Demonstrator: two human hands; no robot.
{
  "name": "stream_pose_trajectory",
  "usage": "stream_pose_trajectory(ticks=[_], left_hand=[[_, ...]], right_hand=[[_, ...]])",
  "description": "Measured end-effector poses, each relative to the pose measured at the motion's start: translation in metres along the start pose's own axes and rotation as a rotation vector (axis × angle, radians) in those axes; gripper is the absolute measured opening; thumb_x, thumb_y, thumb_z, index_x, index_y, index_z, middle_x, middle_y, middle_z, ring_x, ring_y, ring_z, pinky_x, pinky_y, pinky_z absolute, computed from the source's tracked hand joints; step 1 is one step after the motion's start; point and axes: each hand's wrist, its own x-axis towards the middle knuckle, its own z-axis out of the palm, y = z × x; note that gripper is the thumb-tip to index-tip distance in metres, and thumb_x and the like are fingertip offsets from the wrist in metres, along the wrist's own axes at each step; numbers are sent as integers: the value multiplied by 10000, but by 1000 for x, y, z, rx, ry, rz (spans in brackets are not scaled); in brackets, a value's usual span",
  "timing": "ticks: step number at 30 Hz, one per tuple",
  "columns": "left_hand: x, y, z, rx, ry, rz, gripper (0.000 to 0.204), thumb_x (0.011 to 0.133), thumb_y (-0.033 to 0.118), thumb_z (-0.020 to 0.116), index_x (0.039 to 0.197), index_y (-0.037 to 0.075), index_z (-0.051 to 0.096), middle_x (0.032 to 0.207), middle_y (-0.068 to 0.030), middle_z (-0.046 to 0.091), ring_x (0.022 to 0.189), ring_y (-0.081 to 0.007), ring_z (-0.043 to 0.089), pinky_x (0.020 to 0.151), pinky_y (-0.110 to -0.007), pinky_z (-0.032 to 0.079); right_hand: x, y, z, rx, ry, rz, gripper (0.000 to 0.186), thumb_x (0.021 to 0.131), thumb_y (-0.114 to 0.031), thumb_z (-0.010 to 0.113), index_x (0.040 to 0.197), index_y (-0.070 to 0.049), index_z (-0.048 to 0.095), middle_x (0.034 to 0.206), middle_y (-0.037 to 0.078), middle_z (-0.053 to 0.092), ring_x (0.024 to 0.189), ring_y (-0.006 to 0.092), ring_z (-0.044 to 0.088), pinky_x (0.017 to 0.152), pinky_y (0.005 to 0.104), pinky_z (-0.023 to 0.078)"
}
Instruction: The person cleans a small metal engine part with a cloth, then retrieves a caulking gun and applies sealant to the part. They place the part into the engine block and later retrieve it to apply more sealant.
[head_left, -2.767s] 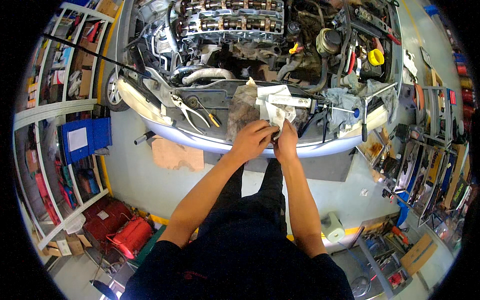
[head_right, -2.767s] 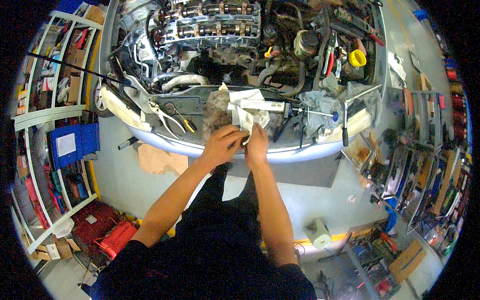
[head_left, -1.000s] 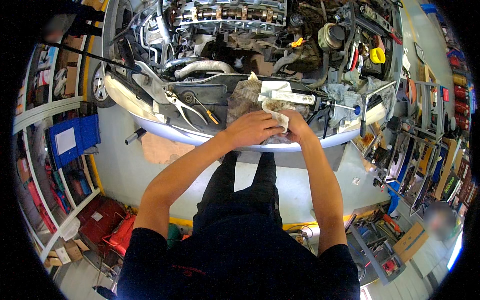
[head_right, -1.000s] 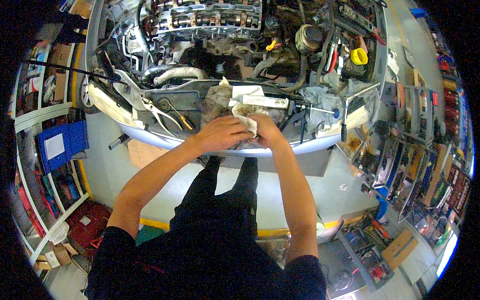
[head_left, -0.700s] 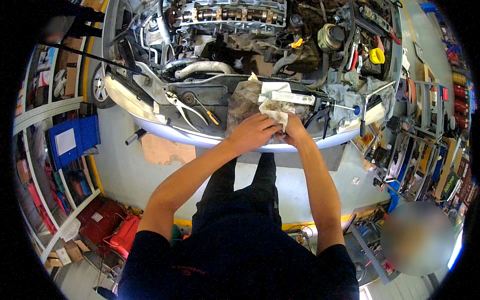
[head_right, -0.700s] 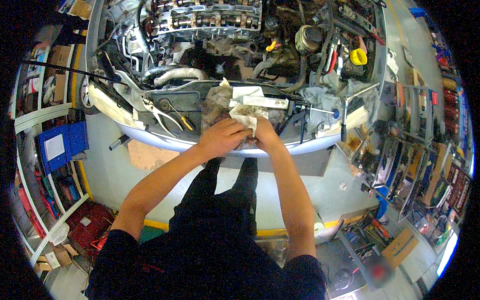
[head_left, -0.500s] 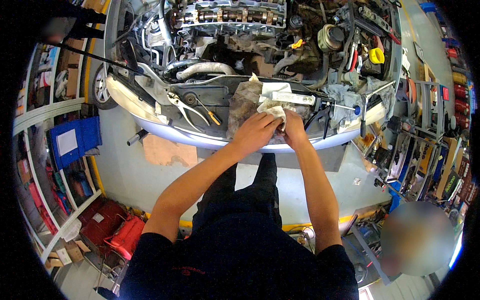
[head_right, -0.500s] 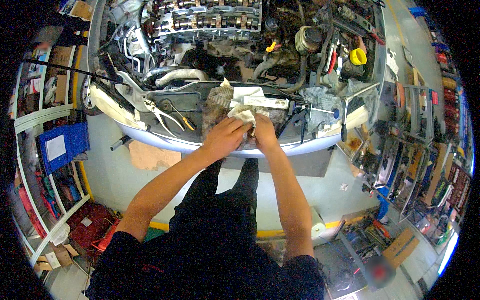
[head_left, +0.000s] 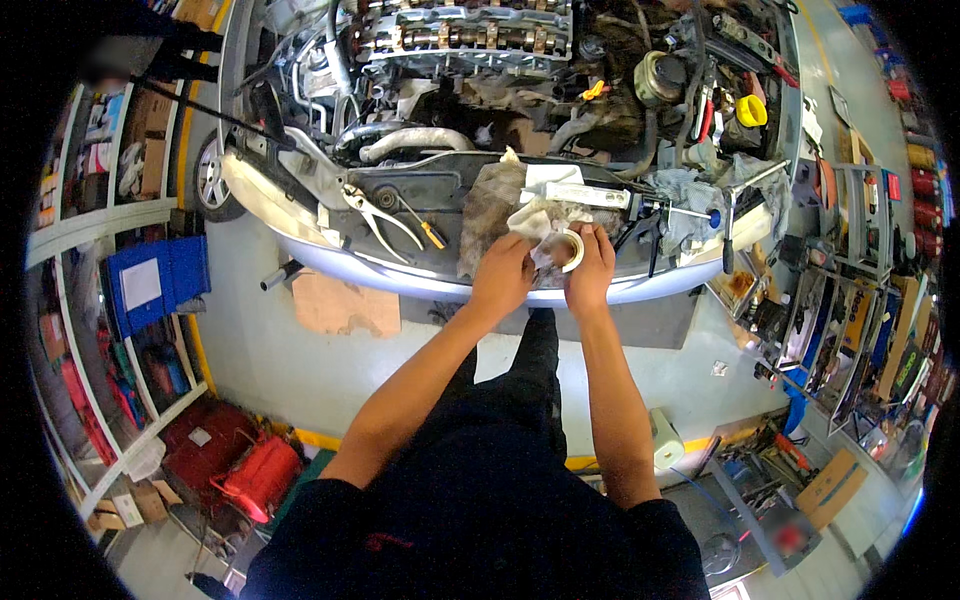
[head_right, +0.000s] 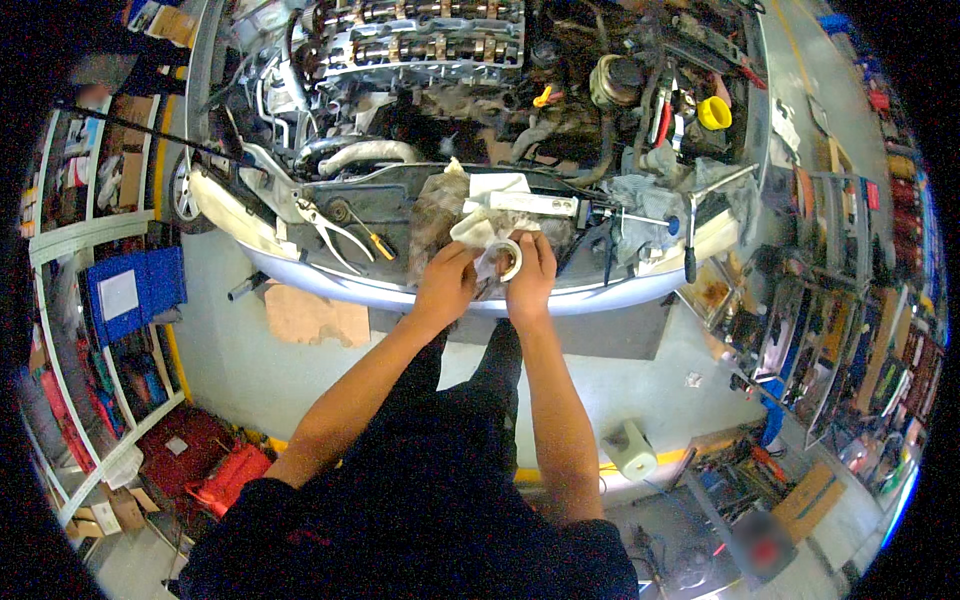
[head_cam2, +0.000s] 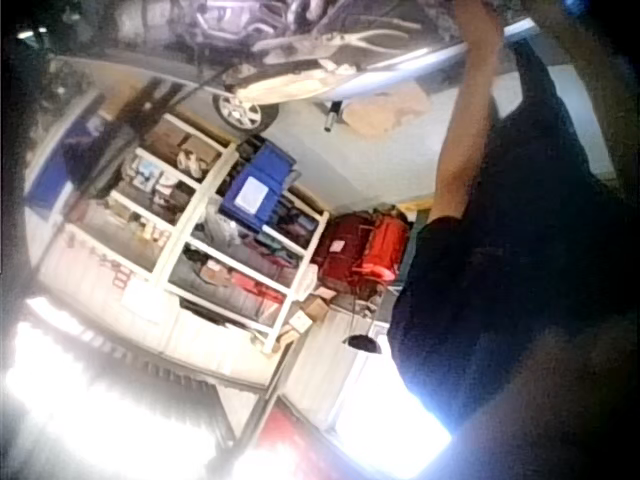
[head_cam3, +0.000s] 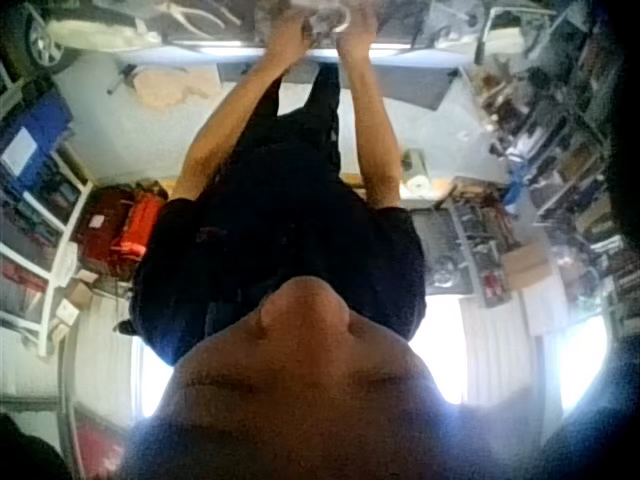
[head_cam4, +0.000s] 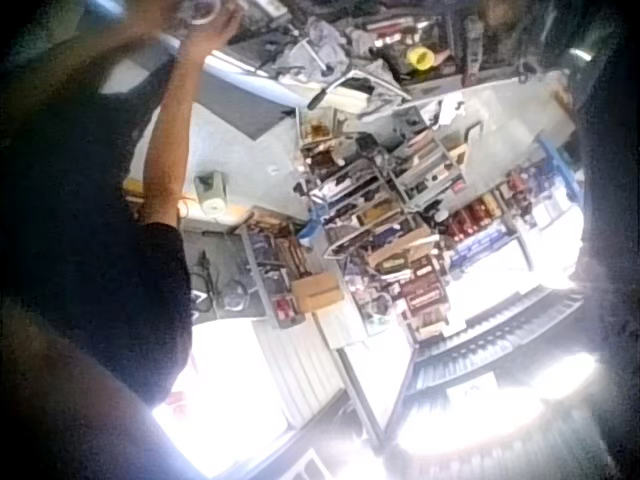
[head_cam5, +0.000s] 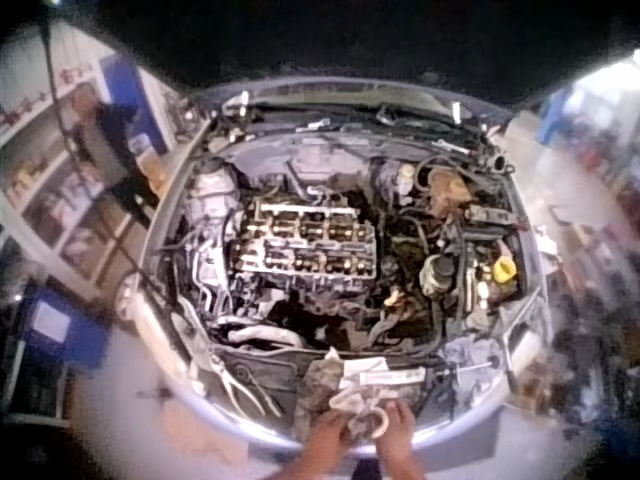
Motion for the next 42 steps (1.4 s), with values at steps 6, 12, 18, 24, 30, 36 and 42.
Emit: stream_pose_trajectory(ticks=[6, 12, 18, 24, 30, 36, 42], left_hand=[[-13, 8, -15, -326, 99, -135, 143, 972, 56, 636, 1098, 13, 689, 1035, -151, 703, 882, -290, 702, 775, -393, 543], [-27, -6, -6, -787, 145, -322, 131, 990, 79, 661, 1116, 42, 664, 963, -22, 658, 888, -89, 604, 789, -290, 486], [-38, -28, 9, -1246, 238, -584, 308, 951, 30, 662, 1256, -7, 638, 1119, -64, 681, 1015, -161, 651, 887, -307, 518], [-39, -18, 2, -1390, 217, -553, 286, 952, 46, 702, 1229, 44, 628, 1118, -36, 652, 986, -129, 618, 846, -281, 502], [-48, 3, -15, -1005, 106, -519, 236, 959, 75, 724, 1166, 6, 634, 1015, -57, 651, 964, -159, 658, 844, -353, 563], [-45, 36, -25, -712, 50, -398, 158, 959, 81, 744, 1063, -25, 688, 966, -51, 681, 825, -144, 666, 759, -321, 551], [-34, 46, -25, -445, 103, -96, 164, 950, 69, 720, 1101, 14, 749, 979, -118, 718, 818, -213, 691, 746, -344, 542]], right_hand=[[-12, -19, 1, 461, 7, 345, 137, 1050, -184, 525, 1034, -49, 533, 820, 73, 538, 625, 173, 489, 532, 311, 368], [-13, -15, -14, 525, -55, 424, 146, 1050, -189, 533, 1021, -46, 535, 803, 65, 539, 617, 165, 491, 521, 301, 366], [-15, -9, -16, 471, -26, 413, 167, 1053, -204, 536, 1021, -41, 542, 817, 77, 571, 601, 162, 491, 501, 300, 367], [-20, -4, -12, 401, -30, 408, 210, 1087, -225, 504, 1059, -24, 557, 929, 114, 648, 619, 157, 485, 520, 298, 362], [-18, 8, -10, 388, -37, 376, 198, 1064, -230, 540, 1017, -40, 563, 816, 87, 591, 605, 182, 528, 494, 324, 382], [-18, 14, -10, 331, -43, 333, 176, 1074, -206, 515, 1026, -47, 574, 837, 95, 613, 606, 187, 539, 507, 334, 386], [-23, 16, -4, 144, 54, 233, 206, 1059, -215, 555, 1063, -33, 650, 889, 74, 644, 684, 180, 601, 539, 357, 461]])
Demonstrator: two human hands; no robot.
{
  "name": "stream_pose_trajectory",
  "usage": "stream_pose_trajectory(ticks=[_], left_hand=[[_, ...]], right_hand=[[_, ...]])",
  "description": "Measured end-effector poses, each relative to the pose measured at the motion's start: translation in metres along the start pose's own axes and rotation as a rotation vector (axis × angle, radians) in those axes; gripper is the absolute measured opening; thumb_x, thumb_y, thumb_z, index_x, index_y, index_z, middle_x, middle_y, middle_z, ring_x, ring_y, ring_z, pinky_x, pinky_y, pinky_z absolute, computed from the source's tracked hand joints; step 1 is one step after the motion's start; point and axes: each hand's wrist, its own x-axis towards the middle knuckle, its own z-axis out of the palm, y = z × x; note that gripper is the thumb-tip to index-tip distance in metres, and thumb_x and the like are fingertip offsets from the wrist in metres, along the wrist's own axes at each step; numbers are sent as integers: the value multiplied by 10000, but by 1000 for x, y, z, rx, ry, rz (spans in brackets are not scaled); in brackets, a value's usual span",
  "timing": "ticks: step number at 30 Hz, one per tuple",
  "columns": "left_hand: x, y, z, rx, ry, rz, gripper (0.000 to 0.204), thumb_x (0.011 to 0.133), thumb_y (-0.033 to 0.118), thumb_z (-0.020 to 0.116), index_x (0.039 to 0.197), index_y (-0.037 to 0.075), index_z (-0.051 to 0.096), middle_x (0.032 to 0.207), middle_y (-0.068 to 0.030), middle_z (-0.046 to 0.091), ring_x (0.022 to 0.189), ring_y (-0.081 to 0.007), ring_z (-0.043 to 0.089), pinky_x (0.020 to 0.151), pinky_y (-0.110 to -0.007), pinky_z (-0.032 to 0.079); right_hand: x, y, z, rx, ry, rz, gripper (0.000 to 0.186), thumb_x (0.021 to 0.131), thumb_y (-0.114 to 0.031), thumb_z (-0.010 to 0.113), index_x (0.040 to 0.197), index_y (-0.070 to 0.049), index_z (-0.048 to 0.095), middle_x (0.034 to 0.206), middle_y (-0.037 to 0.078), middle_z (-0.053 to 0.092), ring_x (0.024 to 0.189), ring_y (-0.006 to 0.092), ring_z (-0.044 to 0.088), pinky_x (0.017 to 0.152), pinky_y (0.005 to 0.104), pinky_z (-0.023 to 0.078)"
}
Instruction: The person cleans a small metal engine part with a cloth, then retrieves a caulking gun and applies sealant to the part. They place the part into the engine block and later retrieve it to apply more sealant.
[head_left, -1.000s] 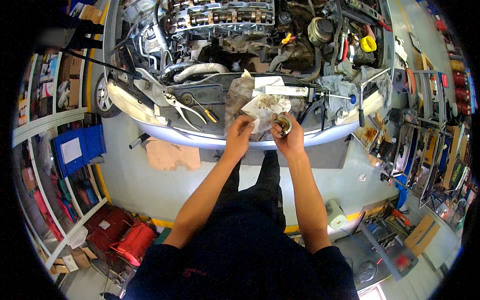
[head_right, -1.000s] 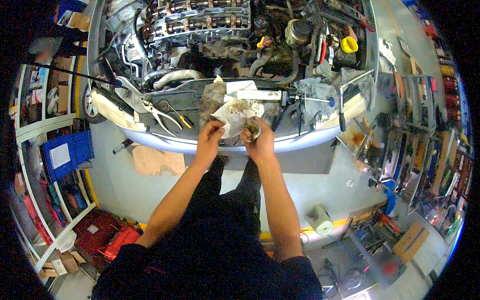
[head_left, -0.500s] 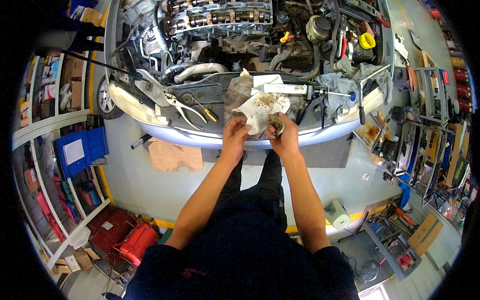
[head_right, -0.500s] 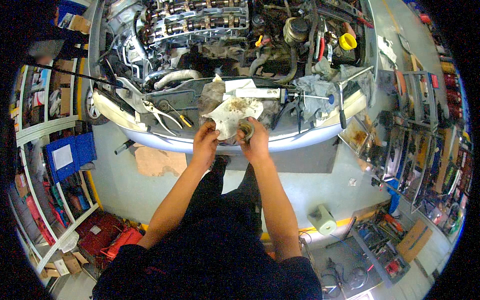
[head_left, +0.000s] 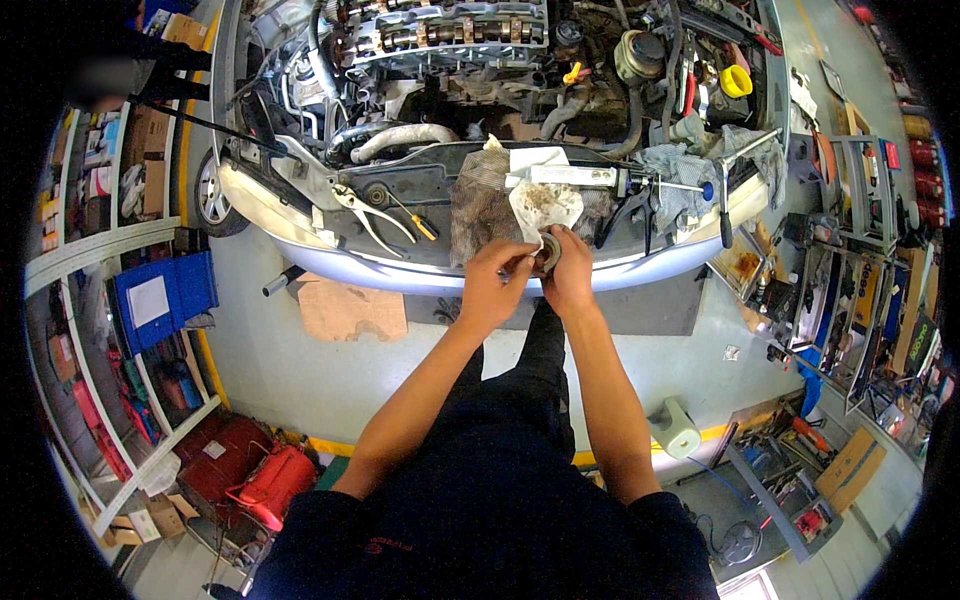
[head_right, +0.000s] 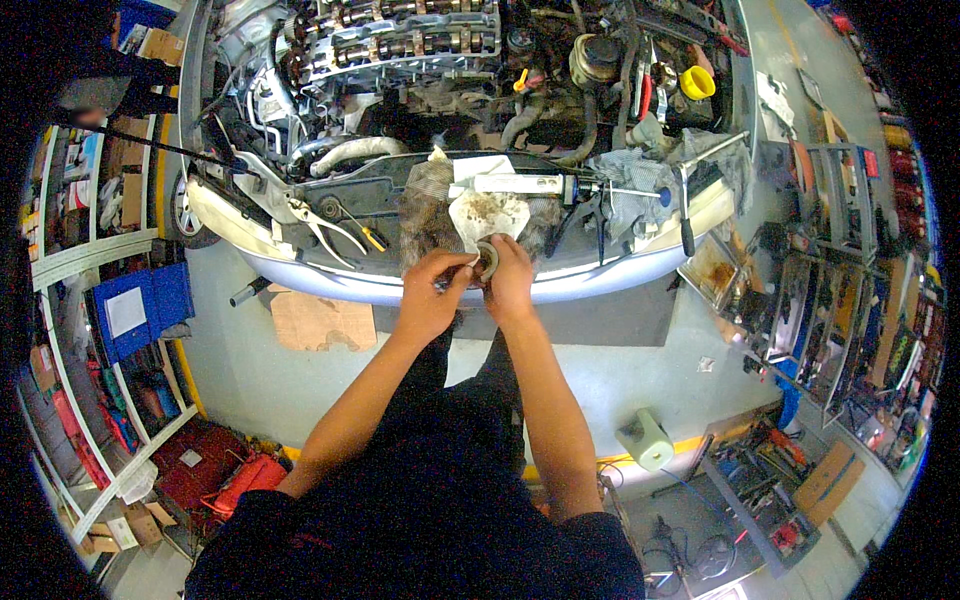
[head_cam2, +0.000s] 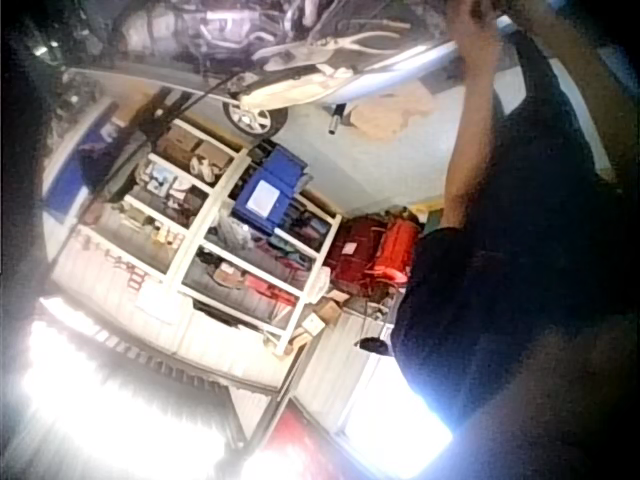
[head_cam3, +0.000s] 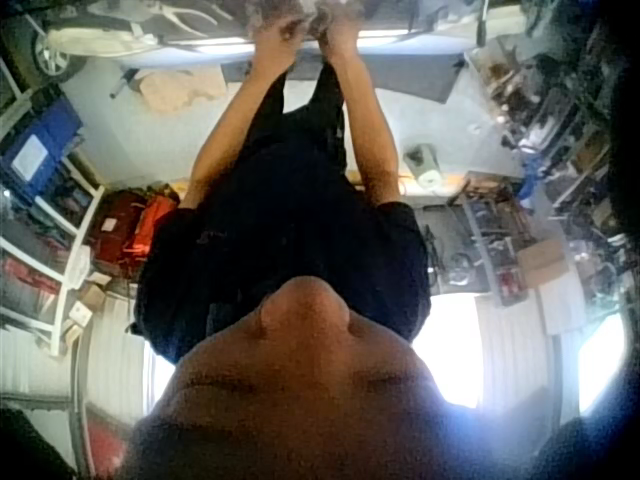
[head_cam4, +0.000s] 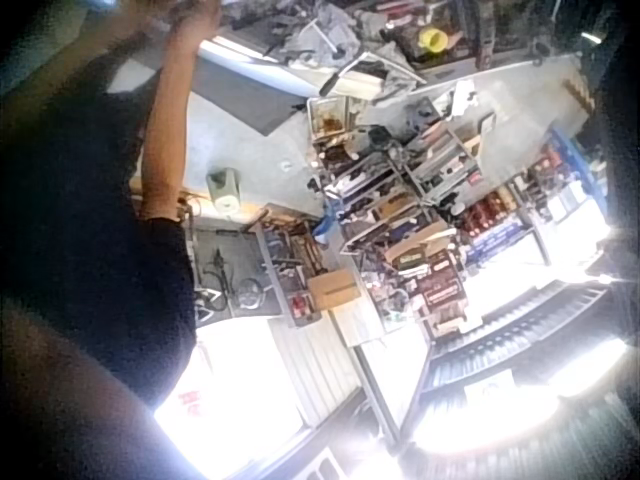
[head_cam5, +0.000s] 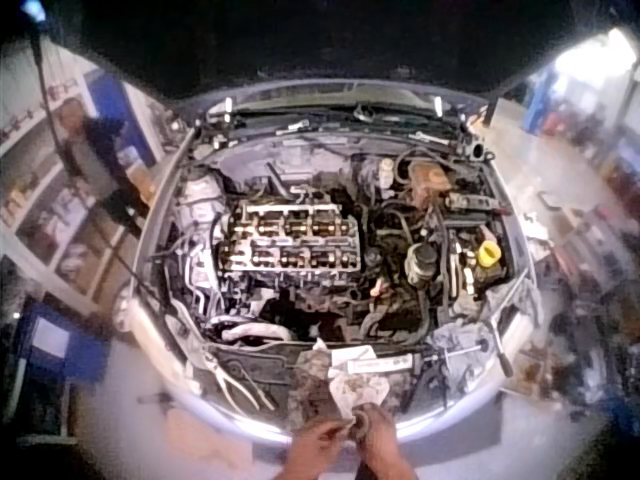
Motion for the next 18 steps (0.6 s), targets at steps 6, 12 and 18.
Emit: stream_pose_trajectory(ticks=[6, 12, 18], left_hand=[[3, 9, 2, 336, -26, 155, 234, 935, 44, 691, 1159, 67, 750, 973, -135, 687, 831, -296, 688, 740, -390, 543], [3, 7, 6, 316, -33, 40, 239, 932, 34, 674, 1156, 76, 743, 963, -128, 673, 849, -299, 679, 747, -416, 537], [14, -2, -3, 205, -114, 134, 209, 922, 11, 665, 1100, 65, 761, 941, -115, 652, 873, -296, 648, 788, -399, 515]], right_hand=[[-1, 4, 3, -87, 51, -33, 147, 1068, -174, 566, 1073, -49, 644, 935, 37, 640, 788, 155, 623, 663, 317, 514], [4, 15, -1, -332, 17, -292, 225, 1077, -198, 524, 1006, -19, 640, 886, 30, 593, 793, 118, 548, 661, 291, 486], [-4, 7, 5, -446, 45, -312, 263, 1078, -236, 518, 1045, -5, 641, 940, 60, 607, 760, 151, 563, 607, 310, 490]])
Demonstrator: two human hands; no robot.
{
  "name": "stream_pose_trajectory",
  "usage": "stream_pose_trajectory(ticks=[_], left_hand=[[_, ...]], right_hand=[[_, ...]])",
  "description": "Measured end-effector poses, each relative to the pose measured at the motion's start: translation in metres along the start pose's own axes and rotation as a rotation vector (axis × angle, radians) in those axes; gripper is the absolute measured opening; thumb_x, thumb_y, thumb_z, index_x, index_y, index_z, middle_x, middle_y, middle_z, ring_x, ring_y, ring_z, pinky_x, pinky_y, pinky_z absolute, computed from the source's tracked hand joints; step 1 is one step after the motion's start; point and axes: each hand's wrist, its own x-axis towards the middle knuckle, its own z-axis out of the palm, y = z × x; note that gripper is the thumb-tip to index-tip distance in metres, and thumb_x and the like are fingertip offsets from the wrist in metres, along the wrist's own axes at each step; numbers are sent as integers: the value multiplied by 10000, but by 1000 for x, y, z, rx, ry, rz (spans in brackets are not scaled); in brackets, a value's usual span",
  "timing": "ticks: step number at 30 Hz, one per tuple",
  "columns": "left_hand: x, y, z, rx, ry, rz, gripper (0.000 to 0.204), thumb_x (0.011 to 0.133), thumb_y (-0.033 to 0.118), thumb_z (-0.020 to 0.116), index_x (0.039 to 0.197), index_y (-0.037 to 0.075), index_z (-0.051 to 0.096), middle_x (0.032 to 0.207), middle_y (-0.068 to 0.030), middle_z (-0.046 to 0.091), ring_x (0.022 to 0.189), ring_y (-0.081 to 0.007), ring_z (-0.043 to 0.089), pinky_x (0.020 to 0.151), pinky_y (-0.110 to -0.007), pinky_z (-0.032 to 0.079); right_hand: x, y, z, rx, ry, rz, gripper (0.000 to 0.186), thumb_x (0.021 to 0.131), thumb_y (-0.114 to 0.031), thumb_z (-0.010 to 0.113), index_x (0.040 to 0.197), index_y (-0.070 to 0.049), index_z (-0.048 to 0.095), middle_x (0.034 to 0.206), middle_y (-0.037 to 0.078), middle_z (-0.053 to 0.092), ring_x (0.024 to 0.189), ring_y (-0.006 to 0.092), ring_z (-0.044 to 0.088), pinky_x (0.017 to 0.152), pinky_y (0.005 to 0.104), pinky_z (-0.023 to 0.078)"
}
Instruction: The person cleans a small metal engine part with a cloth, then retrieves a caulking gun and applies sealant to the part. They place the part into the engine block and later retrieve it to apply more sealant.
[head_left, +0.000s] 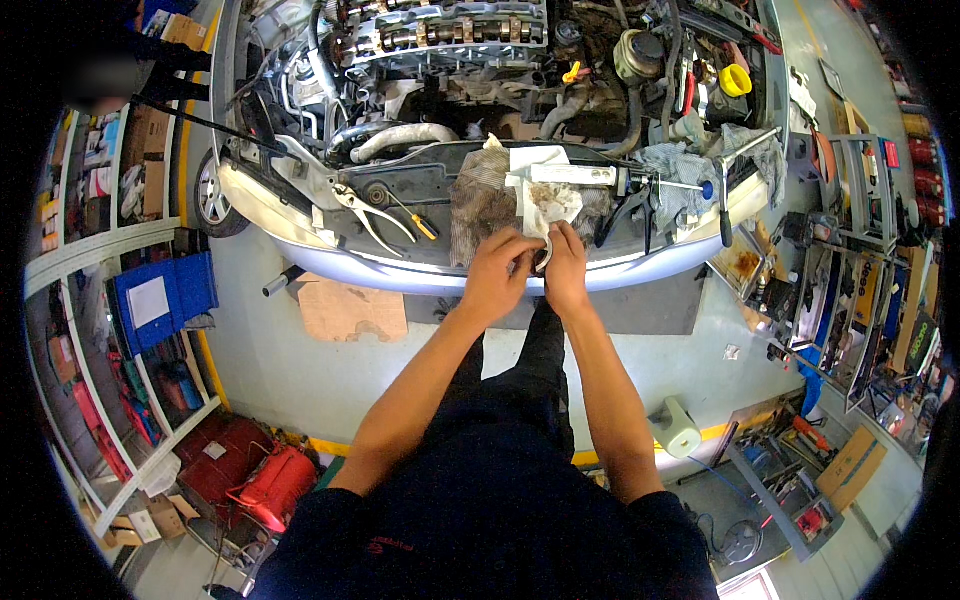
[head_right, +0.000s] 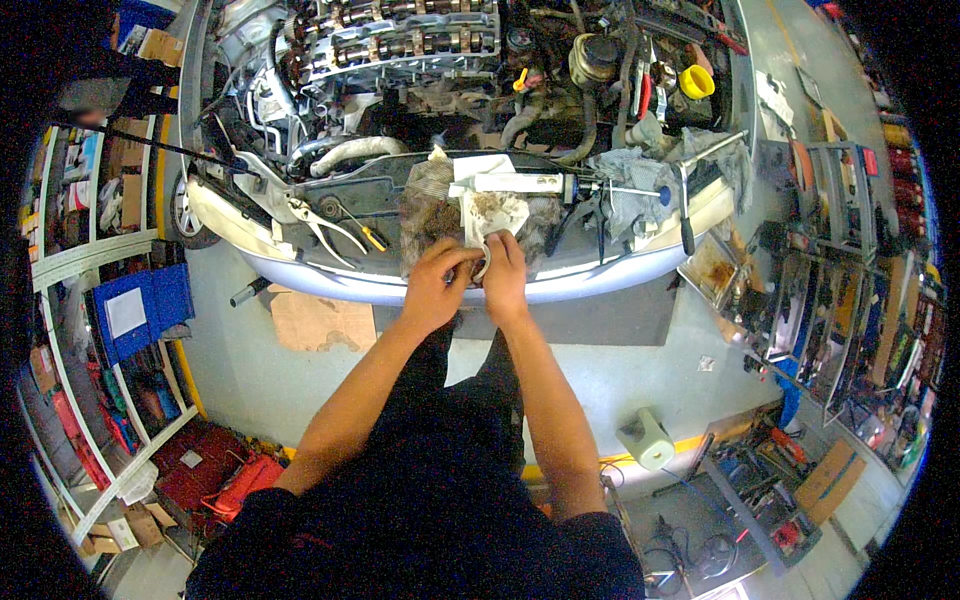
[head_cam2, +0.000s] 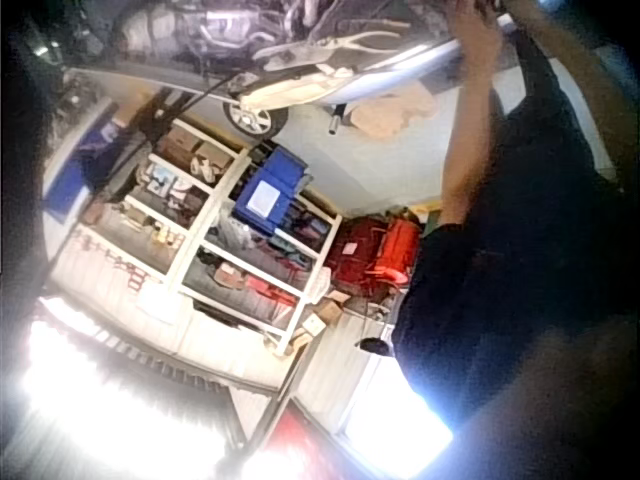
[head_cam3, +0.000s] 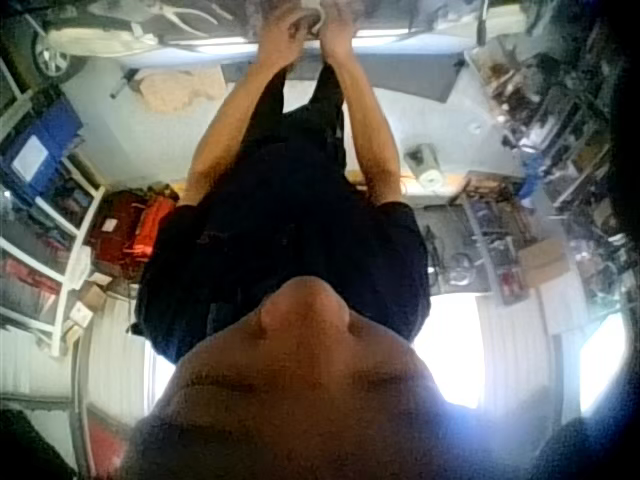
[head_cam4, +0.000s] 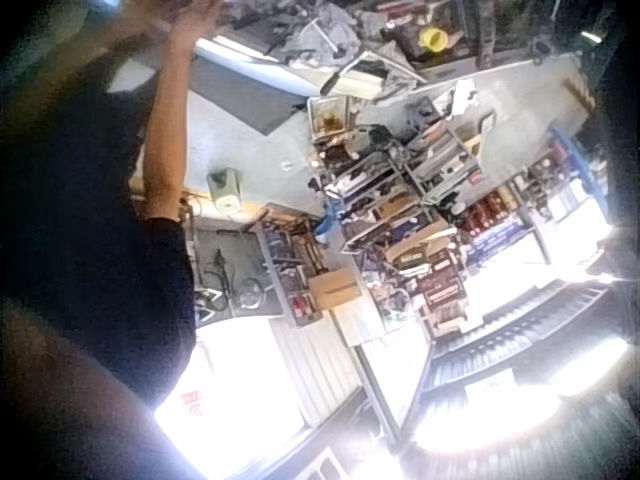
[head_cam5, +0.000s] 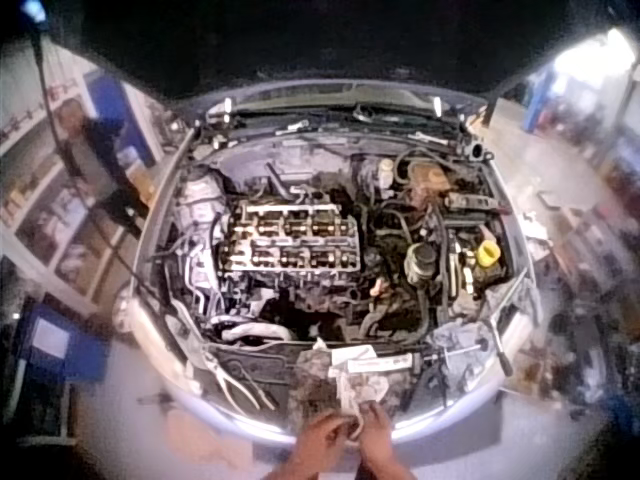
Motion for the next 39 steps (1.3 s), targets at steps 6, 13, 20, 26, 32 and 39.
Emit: stream_pose_trajectory(ticks=[6, 13, 20, 26, 32, 39], left_hand=[[7, -15, -20, 250, -170, 352, 263, 866, 47, 700, 1105, 120, 782, 993, -61, 647, 1001, -276, 623, 913, -432, 465], [21, -17, -34, 464, -351, 581, 387, 804, 45, 716, 1157, 191, 776, 1041, 2, 653, 1047, -223, 616, 979, -402, 450], [29, -18, -37, 615, -334, 627, 371, 840, 106, 705, 1170, 253, 789, 1049, 28, 661, 1055, -184, 619, 971, -370, 437], [23, -20, -28, 607, -245, 571, 356, 817, 114, 717, 1139, 242, 796, 1015, 23, 650, 1000, -191, 621, 931, -370, 448], [20, -18, -21, 580, -169, 482, 370, 797, 110, 723, 1143, 220, 792, 969, 0, 625, 984, -201, 621, 926, -388, 447], [14, -13, -14, 585, -115, 329, 384, 824, 87, 701, 1189, 181, 778, 983, -10, 615, 995, -219, 612, 922, -413, 436]], right_hand=[[19, -15, -12, 229, -175, 463, 259, 1051, -163, 504, 1207, 1, 631, 971, 97, 636, 648, 169, 584, 466, 307, 411], [53, -19, -27, 183, -541, 635, 214, 1063, -206, 501, 1069, -46, 643, 828, 53, 615, 562, 127, 532, 413, 266, 309], [66, -22, -25, 78, -561, 651, 199, 1063, -196, 519, 1039, -44, 646, 842, 51, 620, 581, 143, 584, 373, 278, 320], [64, -12, -27, 162, -560, 612, 200, 1071, -226, 527, 1066, -56, 633, 830, 35, 606, 557, 130, 537, 395, 275, 303], [49, -23, -19, 94, -451, 573, 193, 1078, -225, 501, 1126, -76, 613, 831, 51, 592, 577, 133, 520, 421, 293, 316], [50, 0, -23, 87, -343, 412, 274, 1066, -214, 504, 1164, 7, 633, 963, 110, 635, 711, 191, 597, 534, 326, 460]])
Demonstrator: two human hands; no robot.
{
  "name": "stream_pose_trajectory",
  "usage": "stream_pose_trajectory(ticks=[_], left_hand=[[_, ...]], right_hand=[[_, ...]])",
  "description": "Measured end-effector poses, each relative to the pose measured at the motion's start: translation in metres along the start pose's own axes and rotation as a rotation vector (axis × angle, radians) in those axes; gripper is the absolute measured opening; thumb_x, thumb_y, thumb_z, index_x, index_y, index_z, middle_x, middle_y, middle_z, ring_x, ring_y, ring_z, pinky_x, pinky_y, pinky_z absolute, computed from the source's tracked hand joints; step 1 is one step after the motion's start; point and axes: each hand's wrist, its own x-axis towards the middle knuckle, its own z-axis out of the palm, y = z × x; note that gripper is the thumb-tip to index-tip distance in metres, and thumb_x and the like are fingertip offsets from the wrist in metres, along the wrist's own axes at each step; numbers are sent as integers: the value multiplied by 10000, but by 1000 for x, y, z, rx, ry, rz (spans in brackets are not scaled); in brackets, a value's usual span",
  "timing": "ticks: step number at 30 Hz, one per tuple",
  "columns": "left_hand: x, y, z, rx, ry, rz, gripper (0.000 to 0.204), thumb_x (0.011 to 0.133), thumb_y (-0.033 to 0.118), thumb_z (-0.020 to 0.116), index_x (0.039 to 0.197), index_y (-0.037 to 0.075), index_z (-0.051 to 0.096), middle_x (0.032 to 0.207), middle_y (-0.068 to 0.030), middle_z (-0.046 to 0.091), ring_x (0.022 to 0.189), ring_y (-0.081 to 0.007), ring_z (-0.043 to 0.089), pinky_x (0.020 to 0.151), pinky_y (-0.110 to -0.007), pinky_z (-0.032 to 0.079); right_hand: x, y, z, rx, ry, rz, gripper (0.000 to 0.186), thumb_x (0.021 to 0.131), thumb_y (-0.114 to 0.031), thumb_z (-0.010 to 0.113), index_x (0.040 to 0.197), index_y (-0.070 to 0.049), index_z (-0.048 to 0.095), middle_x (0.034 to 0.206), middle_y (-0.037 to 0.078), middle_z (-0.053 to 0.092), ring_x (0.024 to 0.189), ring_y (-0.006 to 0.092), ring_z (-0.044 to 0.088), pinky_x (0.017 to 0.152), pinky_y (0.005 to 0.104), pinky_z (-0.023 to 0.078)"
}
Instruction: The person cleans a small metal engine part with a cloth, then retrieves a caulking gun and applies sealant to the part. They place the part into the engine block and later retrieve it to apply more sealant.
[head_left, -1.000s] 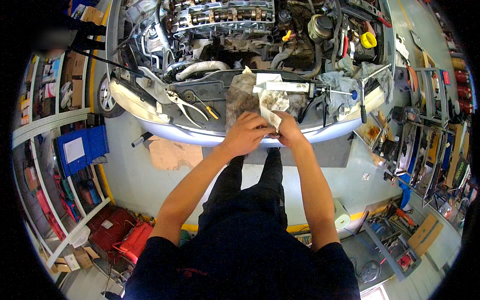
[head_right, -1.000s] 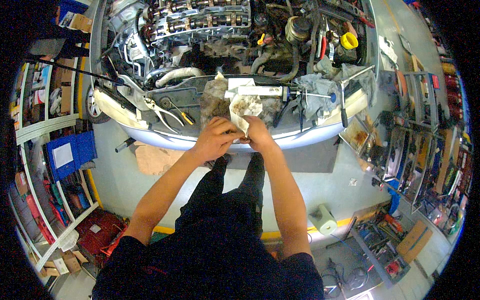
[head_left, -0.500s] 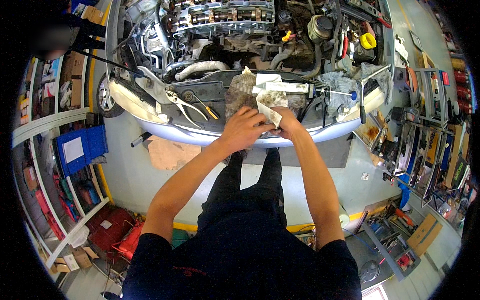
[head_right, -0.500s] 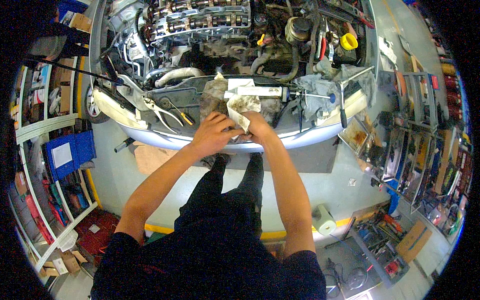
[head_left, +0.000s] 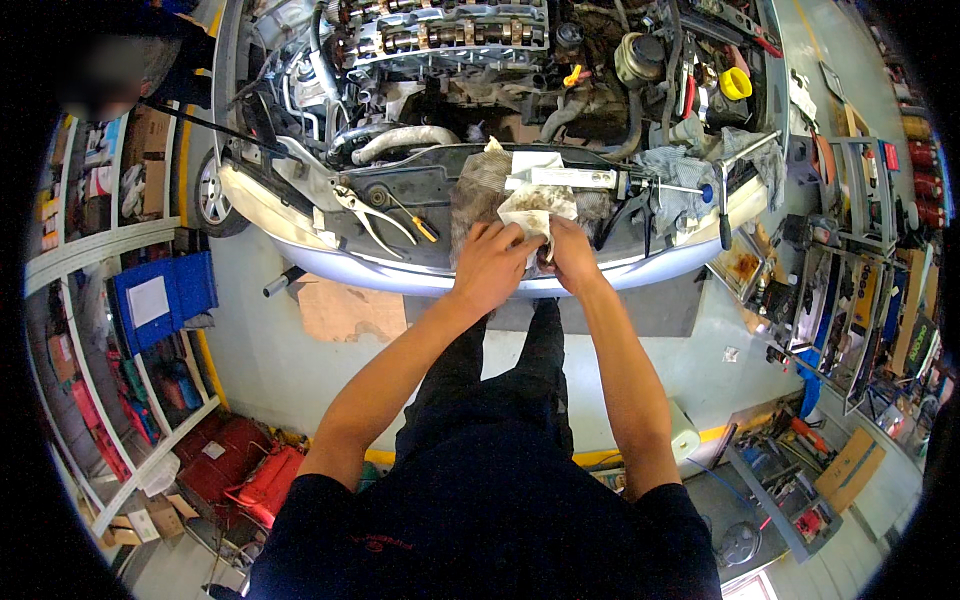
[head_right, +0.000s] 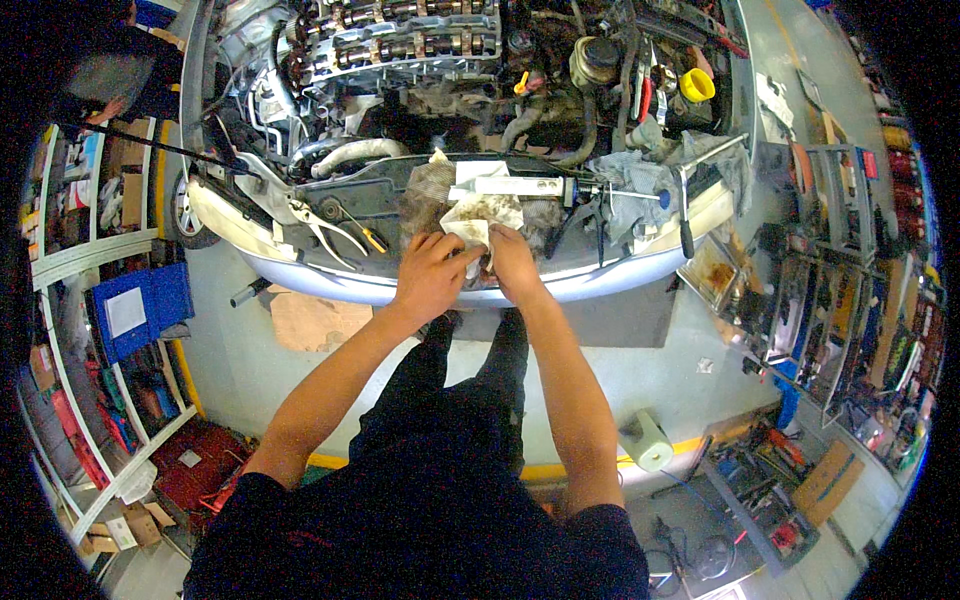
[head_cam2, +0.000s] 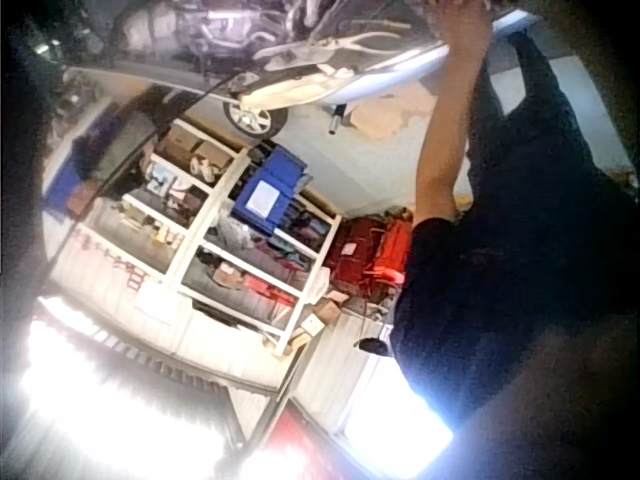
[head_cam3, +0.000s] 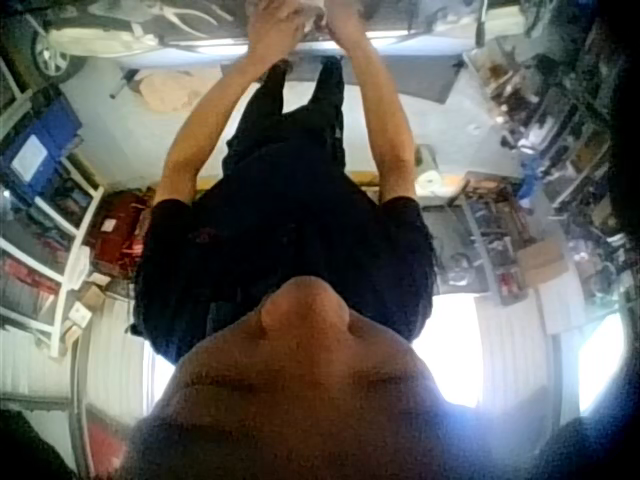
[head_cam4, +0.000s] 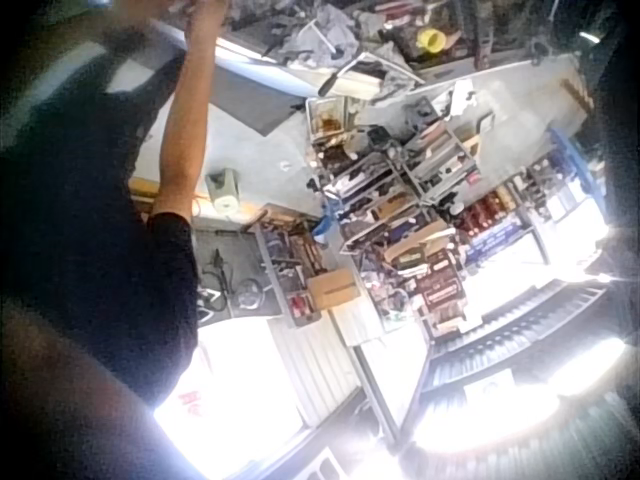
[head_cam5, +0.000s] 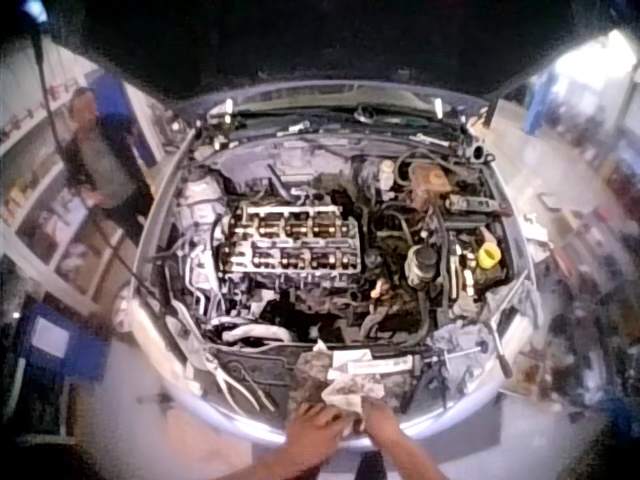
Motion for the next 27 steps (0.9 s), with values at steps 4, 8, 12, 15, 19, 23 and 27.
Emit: stream_pose_trajectory(ticks=[4, 8, 12, 15, 19, 23, 27], left_hand=[[-3, 5, 6, -9, 29, -92, 402, 837, 56, 678, 1211, 172, 766, 978, -43, 589, 1000, -257, 610, 917, -447, 449], [-3, 12, 7, -31, 60, -149, 397, 849, 56, 664, 1216, 167, 764, 983, -54, 592, 1002, -274, 616, 918, -459, 448], [-6, 15, 7, -44, 47, -209, 380, 856, 65, 660, 1211, 155, 763, 1013, -68, 619, 1025, -284, 624, 928, -467, 443], [-11, 11, 14, -2, -3, -296, 370, 855, 72, 666, 1204, 152, 759, 1040, -73, 641, 1039, -287, 629, 943, -485, 448], [-36, -8, 24, -163, -8, -425, 328, 872, 50, 659, 1184, 100, 747, 1046, -113, 661, 992, -309, 653, 897, -473, 491], [-54, -16, 13, -416, 223, -493, 288, 911, 27, 663, 1194, 40, 713, 1004, -155, 681, 846, -313, 677, 758, -402, 544], [-74, -24, -12, -513, 152, -692, 314, 901, 53, 691, 1211, 5, 670, 986, -149, 677, 824, -249, 670, 736, -383, 543]], right_hand=[[-7, 3, 18, 27, 197, -144, 308, 1047, -210, 543, 1184, 40, 659, 1024, 114, 656, 787, 195, 621, 627, 326, 519], [5, 21, 6, -87, 206, -300, 273, 1046, -219, 565, 1099, 33, 653, 948, 73, 651, 752, 162, 594, 601, 319, 501], [-11, 13, 14, -95, 156, -318, 244, 1069, -221, 544, 1018, -2, 639, 881, 46, 625, 724, 129, 561, 587, 308, 484], [-13, 17, 9, 23, 86, -339, 217, 1082, -208, 532, 1011, -35, 642, 861, 38, 619, 738, 119, 570, 580, 306, 480], [-18, 11, 11, 141, 173, -397, 181, 1090, -184, 520, 1003, -51, 608, 824, 52, 592, 606, 150, 529, 552, 328, 432], [-57, -17, 34, 474, 134, -194, 154, 1074, -216, 542, 1025, -71, 553, 902, 96, 612, 619, 171, 510, 518, 291, 369], [-82, -27, 40, 702, 29, -12, 173, 1083, -239, 497, 1017, -89, 550, 966, 133, 627, 631, 177, 474, 520, 304, 367]])
